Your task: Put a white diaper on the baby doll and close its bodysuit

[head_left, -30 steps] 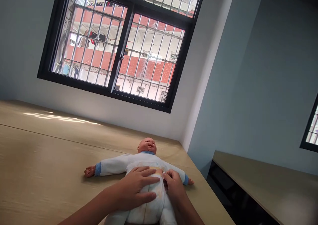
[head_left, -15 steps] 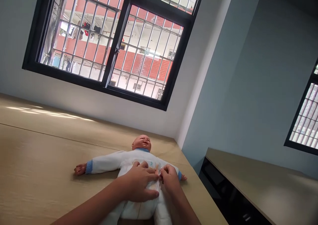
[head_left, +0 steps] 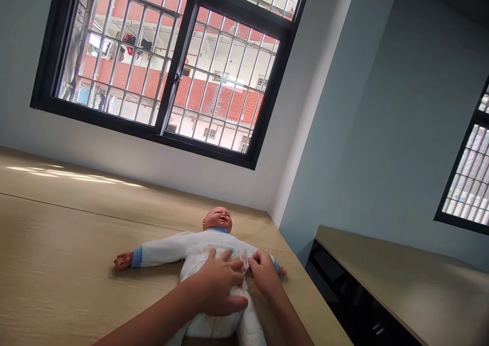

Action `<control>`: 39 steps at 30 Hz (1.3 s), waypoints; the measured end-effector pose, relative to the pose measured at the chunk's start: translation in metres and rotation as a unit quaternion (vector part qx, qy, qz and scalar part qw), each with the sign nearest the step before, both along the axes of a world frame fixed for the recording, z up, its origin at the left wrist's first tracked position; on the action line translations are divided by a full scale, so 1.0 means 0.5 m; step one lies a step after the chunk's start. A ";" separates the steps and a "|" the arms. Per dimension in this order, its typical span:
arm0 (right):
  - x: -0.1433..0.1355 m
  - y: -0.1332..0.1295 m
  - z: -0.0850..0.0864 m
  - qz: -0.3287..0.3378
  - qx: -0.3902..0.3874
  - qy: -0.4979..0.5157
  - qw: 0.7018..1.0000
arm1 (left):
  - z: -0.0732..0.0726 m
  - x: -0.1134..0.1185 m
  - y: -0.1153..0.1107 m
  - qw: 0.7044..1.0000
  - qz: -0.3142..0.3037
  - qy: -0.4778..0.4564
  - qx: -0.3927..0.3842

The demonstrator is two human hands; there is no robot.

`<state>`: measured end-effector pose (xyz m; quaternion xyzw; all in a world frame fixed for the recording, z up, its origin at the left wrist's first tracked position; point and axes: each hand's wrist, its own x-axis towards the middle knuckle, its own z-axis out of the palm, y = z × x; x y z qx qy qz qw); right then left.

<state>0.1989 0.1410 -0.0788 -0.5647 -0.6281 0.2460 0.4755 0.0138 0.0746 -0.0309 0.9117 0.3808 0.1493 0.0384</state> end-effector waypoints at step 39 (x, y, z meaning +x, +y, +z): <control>0.023 0.009 0.004 0.053 -0.129 0.226 0.964 | -0.009 -0.059 0.033 0.962 0.136 -0.235 0.013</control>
